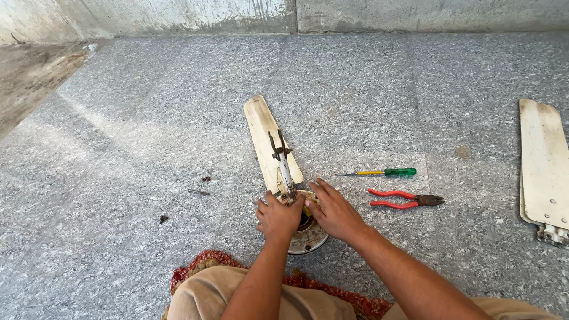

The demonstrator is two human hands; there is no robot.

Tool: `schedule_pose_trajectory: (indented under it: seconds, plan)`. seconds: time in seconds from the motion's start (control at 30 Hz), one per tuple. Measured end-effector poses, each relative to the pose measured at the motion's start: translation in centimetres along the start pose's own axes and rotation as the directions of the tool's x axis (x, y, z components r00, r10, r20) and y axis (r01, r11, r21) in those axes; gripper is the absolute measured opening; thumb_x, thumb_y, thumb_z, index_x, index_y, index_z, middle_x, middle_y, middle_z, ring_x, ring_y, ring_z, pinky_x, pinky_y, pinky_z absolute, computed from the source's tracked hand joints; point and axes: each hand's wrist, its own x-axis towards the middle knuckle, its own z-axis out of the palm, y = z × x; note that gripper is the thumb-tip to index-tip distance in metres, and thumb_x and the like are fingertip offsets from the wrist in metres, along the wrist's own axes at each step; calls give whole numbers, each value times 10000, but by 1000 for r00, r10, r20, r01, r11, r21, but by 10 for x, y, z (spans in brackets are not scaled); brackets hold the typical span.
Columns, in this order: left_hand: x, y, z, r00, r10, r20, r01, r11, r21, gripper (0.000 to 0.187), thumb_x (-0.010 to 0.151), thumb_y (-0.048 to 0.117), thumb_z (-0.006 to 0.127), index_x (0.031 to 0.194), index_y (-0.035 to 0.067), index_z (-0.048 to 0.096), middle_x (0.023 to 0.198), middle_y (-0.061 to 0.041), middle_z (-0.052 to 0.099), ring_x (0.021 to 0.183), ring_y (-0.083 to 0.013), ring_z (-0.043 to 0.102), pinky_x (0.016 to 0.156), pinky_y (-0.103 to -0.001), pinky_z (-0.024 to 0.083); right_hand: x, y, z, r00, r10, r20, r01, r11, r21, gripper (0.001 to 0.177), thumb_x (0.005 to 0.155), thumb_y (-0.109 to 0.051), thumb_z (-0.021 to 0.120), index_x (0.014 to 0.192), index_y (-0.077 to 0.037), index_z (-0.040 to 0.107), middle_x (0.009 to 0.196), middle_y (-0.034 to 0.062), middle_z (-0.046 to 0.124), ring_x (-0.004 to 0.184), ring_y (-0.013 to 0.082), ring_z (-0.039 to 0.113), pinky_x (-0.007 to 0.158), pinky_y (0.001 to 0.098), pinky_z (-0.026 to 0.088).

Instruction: The person reassembles an electric fan by attaching fan blades to the motor hub using a screwdriver and pliers. They tighten screws to secure each blade and handle small hardware pieces on the floor.

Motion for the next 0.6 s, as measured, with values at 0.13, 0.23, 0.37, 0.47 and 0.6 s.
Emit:
schedule_pose_trajectory:
  seconds: [0.13, 0.23, 0.37, 0.47, 0.6]
  plan:
    - [8, 3, 8, 988, -74, 135, 70, 997, 30, 999, 815, 743, 642, 1559, 138, 363, 1628, -221, 298, 1520, -453, 234, 1191, -682, 189, 6, 5, 6, 999, 34, 38, -38, 995, 91, 653, 1032, -536, 338, 1599, -213, 302, 1655, 141, 288, 1504, 333, 339, 1212, 505, 328]
    - [10, -1, 10, 992, -49, 119, 47, 999, 19, 915, 815, 707, 635, 1539, 191, 422, 1613, -198, 333, 1510, -450, 250, 1181, -686, 198, 12, 11, 11, 1000, 14, 24, -16, 993, 119, 659, 1043, -546, 346, 1585, -171, 333, 1620, 161, 366, 1492, 343, 366, 1207, 489, 338]
    - [12, -2, 9, 991, -14, 130, 10, 1000, 27, 854, 818, 693, 636, 1509, 220, 466, 1586, -198, 360, 1504, -428, 249, 1179, -674, 193, 18, 19, 16, 999, 50, 21, -52, 987, 149, 681, 1032, -566, 422, 1553, -129, 393, 1568, 186, 459, 1456, 353, 441, 1187, 478, 384]
    - [14, -2, 9, 990, 27, 142, -30, 999, 21, 842, 808, 669, 666, 1492, 215, 480, 1576, -194, 366, 1506, -413, 230, 1186, -656, 180, 18, 27, 16, 980, 161, 119, -177, 974, 144, 752, 981, -583, 489, 1575, -138, 364, 1538, 192, 493, 1417, 349, 502, 1169, 478, 415]
    - [18, -4, 9, 980, 133, 147, -140, 990, 37, 826, 769, 616, 707, 1468, 232, 492, 1566, -148, 387, 1494, -388, 246, 1202, -632, 171, 21, 40, 16, 985, 134, 108, -154, 967, 203, 916, 880, -625, 644, 1551, -59, 380, 1521, 237, 502, 1405, 357, 518, 1159, 466, 434]
